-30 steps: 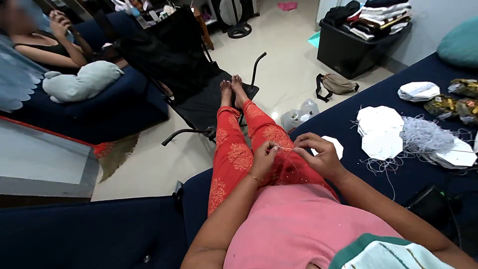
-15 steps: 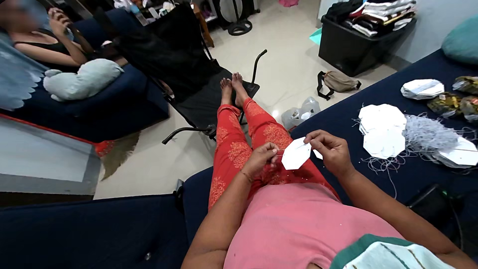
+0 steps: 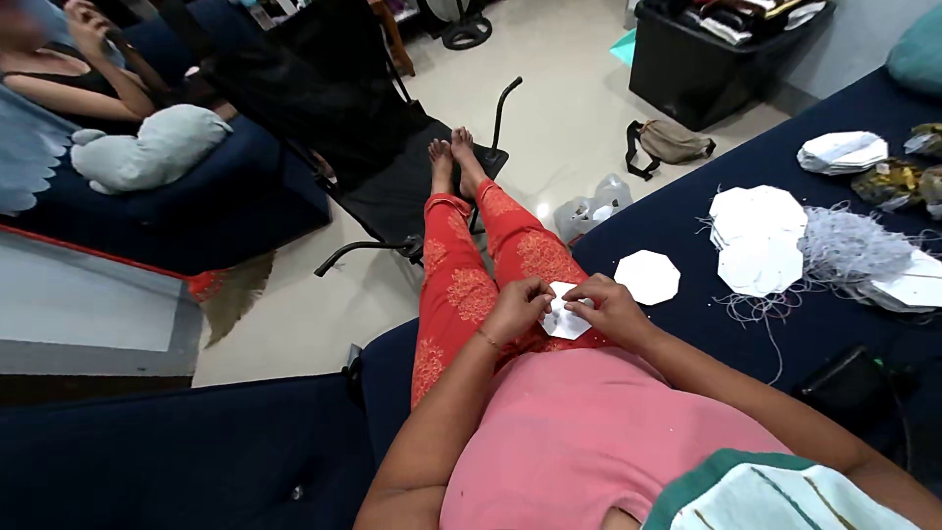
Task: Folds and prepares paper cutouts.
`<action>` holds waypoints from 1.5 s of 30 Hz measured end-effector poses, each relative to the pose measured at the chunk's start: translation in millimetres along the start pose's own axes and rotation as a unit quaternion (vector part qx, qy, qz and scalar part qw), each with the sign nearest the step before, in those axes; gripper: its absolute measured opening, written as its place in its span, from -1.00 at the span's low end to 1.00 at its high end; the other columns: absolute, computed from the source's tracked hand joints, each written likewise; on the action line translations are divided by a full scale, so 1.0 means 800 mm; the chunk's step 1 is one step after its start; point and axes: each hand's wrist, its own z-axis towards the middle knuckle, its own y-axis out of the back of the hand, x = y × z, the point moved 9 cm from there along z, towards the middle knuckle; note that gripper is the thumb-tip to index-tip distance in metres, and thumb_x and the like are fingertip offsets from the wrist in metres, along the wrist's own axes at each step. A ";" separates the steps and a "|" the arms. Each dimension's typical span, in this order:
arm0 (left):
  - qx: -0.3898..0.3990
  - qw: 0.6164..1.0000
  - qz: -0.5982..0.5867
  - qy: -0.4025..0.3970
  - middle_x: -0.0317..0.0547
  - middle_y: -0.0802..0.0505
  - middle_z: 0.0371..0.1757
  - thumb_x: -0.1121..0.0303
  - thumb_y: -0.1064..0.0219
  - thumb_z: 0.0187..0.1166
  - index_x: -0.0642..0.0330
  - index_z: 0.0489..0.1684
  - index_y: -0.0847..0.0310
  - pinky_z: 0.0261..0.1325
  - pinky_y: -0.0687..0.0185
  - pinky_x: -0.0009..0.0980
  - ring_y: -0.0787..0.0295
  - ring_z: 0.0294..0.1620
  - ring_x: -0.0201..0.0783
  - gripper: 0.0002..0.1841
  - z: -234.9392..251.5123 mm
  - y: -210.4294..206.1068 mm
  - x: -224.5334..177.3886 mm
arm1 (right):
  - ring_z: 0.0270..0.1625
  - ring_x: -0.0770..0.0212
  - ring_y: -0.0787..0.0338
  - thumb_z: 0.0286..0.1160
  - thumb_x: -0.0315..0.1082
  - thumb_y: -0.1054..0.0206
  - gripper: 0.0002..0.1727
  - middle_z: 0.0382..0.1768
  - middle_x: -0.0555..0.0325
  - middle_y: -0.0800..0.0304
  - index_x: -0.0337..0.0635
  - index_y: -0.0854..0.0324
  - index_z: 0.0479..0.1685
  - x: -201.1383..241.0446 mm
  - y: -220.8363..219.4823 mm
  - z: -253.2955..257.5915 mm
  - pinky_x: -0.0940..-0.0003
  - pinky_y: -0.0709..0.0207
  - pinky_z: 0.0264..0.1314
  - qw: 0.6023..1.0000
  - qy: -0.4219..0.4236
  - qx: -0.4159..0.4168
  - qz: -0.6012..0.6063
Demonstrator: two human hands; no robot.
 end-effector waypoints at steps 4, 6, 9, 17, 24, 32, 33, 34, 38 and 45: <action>-0.008 1.000 -0.026 -0.008 -0.14 -0.80 -0.26 0.49 -0.17 0.74 0.46 0.02 -0.66 -0.07 -0.68 -0.52 -0.71 -0.31 -0.50 -0.80 -0.002 0.002 -0.002 | -0.04 0.03 -0.80 0.53 -0.36 -0.37 -0.81 -0.21 -0.01 -0.90 -0.26 -0.88 -0.22 0.002 -0.006 0.001 0.09 -0.61 0.14 1.000 0.017 -0.012 0.001; -0.006 0.999 -0.030 -0.008 -0.16 -0.80 -0.27 0.49 -0.18 0.73 0.45 0.01 -0.66 -0.08 -0.68 -0.52 -0.71 -0.31 -0.51 -0.81 -0.002 0.001 0.000 | -0.06 0.06 -0.81 0.55 -0.34 -0.34 -0.79 -0.18 -0.04 -0.89 -0.29 -0.85 -0.16 0.003 -0.008 -0.001 0.17 -0.64 0.10 1.000 0.011 -0.009 0.006; -0.003 0.999 -0.034 -0.014 -0.15 -0.80 -0.26 0.49 -0.19 0.73 0.45 0.01 -0.66 -0.07 -0.71 -0.51 -0.73 -0.31 -0.49 -0.81 0.000 -0.001 0.000 | -0.10 0.12 -0.81 0.57 -0.30 -0.35 -0.75 -0.14 -0.05 -0.87 -0.30 -0.83 -0.05 0.005 -0.009 0.000 0.25 -0.66 0.07 1.000 0.020 -0.011 0.019; -0.017 0.994 -0.106 -0.011 -0.20 -0.80 -0.30 0.54 -0.20 0.70 0.46 0.02 -0.66 -0.07 -0.72 -0.50 -0.73 -0.32 -0.48 -0.83 -0.004 0.003 -0.003 | -0.07 0.07 -0.83 0.53 -0.37 -0.34 -0.79 -0.20 -0.08 -0.87 -0.32 -0.84 -0.24 -0.003 -0.021 -0.002 0.18 -0.67 0.11 1.000 0.007 0.015 0.012; -0.034 0.966 -0.253 -0.042 -0.26 -0.85 -0.36 0.66 -0.20 0.62 0.43 -0.11 -0.71 -0.04 -0.77 -0.47 -0.80 -0.33 -0.44 -0.85 -0.021 0.017 -0.025 | 0.08 -0.07 -0.81 0.51 -0.37 -0.36 -0.80 -0.12 -0.13 -0.87 -0.34 -0.84 -0.21 -0.005 -0.035 -0.001 0.01 -0.60 0.26 0.995 -0.015 0.096 -0.017; -0.002 0.959 -0.284 -0.015 -0.06 -0.92 -0.14 0.72 -0.09 0.62 0.54 0.02 -0.68 0.15 -0.79 -0.36 -0.89 -0.14 -0.32 -0.77 -0.016 0.006 -0.019 | 0.06 -0.08 -0.80 0.51 -0.36 -0.37 -0.78 -0.12 -0.15 -0.86 -0.36 -0.84 -0.18 -0.004 -0.032 -0.003 -0.01 -0.60 0.25 0.996 -0.011 0.091 -0.015; -0.001 0.959 -0.282 -0.011 -0.03 -0.91 -0.10 0.73 -0.08 0.61 0.55 0.06 -0.66 0.19 -0.77 -0.35 -0.89 -0.09 -0.31 -0.75 -0.014 0.006 -0.015 | 0.04 -0.06 -0.81 0.53 -0.35 -0.36 -0.78 -0.12 -0.14 -0.86 -0.35 -0.84 -0.18 -0.006 -0.031 -0.003 0.02 -0.61 0.24 0.996 -0.010 0.089 -0.006; -0.004 0.960 -0.279 -0.009 -0.02 -0.91 -0.07 0.74 -0.09 0.60 0.56 0.08 -0.66 0.21 -0.76 -0.34 -0.89 -0.07 -0.30 -0.74 -0.013 0.006 -0.011 | 0.02 -0.01 -0.82 0.54 -0.34 -0.35 -0.77 -0.13 -0.12 -0.86 -0.34 -0.84 -0.18 -0.008 -0.028 -0.005 0.07 -0.64 0.21 0.997 -0.006 0.079 0.006; -0.044 0.965 -0.258 0.010 -0.02 -0.92 -0.12 0.73 -0.25 0.53 0.55 0.02 -0.69 0.18 -0.78 -0.37 -0.89 -0.11 -0.32 -0.80 -0.008 0.010 0.001 | -0.13 0.35 -0.77 0.57 -0.34 -0.33 -0.77 -0.17 0.00 -0.85 -0.34 -0.82 -0.20 -0.017 -0.017 -0.008 0.46 -0.64 0.03 0.995 -0.016 0.024 0.098; -0.096 0.983 -0.153 -0.012 -0.05 -0.89 -0.18 0.61 -0.37 0.54 0.51 -0.09 -0.74 0.09 -0.77 -0.44 -0.84 -0.19 -0.41 -0.87 -0.003 0.015 0.000 | -0.20 0.56 -0.74 0.57 -0.37 -0.35 -0.80 -0.19 0.16 -0.83 -0.34 -0.80 -0.17 -0.015 -0.006 -0.007 0.62 -0.65 -0.06 0.981 -0.025 -0.026 0.192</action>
